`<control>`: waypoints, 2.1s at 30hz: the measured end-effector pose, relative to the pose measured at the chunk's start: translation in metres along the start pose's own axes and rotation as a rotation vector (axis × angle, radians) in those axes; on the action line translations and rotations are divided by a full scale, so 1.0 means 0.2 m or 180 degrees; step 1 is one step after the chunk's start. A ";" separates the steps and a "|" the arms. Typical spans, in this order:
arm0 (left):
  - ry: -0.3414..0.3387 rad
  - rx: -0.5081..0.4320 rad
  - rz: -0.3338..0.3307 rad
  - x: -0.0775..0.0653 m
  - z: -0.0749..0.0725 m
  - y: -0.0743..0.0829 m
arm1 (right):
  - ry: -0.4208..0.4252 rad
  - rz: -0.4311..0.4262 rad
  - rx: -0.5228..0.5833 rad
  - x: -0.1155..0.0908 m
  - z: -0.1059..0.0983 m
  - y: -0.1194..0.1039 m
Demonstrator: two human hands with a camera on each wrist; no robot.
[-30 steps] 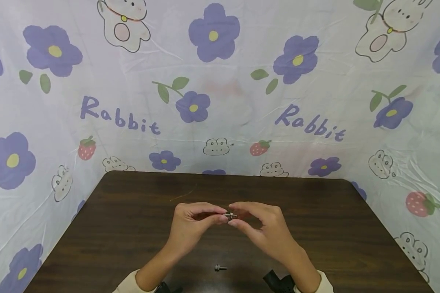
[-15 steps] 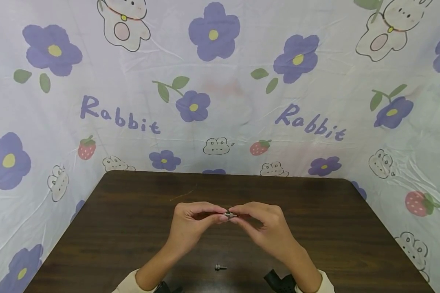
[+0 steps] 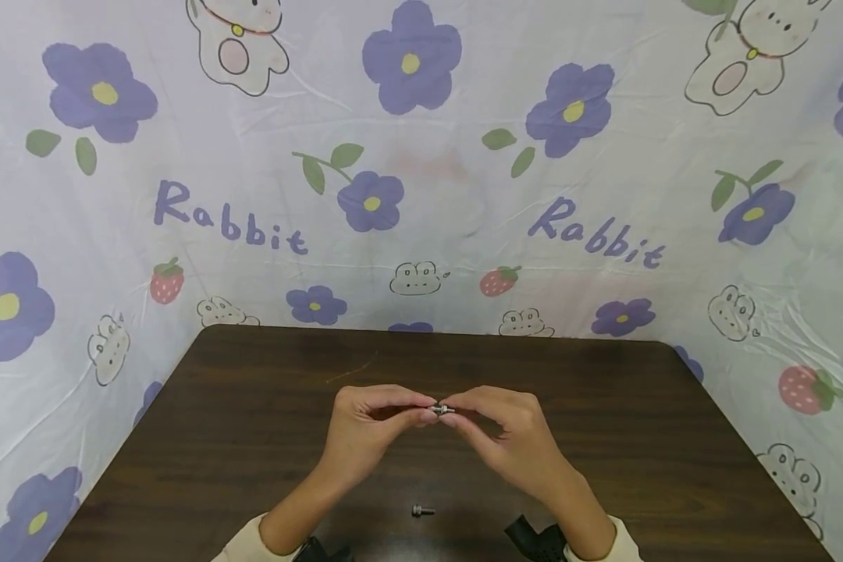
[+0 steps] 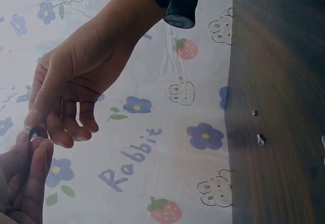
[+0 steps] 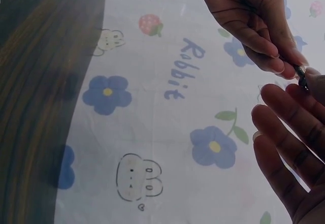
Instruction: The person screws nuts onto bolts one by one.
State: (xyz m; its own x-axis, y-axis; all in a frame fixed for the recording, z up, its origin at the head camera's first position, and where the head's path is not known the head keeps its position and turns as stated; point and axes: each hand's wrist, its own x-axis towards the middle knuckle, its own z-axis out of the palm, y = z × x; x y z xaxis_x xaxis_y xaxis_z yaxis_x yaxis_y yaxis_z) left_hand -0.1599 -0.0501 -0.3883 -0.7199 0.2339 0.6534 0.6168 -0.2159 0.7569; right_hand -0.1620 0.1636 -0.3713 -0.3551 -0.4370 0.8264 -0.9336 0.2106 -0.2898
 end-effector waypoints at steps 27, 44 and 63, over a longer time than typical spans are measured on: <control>-0.0056 0.0050 0.0061 0.00 0.00 -0.01 | -0.0003 0.0076 -0.0009 0.00 -0.01 0.00; -0.0046 0.0059 0.0089 0.00 0.00 -0.01 | -0.0014 0.0236 -0.0102 -0.01 -0.01 -0.01; -0.0030 0.0042 0.0039 0.00 0.00 -0.01 | -0.0044 0.0085 -0.0131 -0.01 -0.01 0.00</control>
State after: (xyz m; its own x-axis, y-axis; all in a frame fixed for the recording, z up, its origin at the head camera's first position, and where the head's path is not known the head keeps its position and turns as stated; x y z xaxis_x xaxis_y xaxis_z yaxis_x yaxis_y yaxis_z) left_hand -0.1612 -0.0495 -0.3898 -0.7092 0.2403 0.6628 0.6299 -0.2062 0.7488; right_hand -0.1623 0.1658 -0.3716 -0.3806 -0.4429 0.8118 -0.9213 0.2579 -0.2912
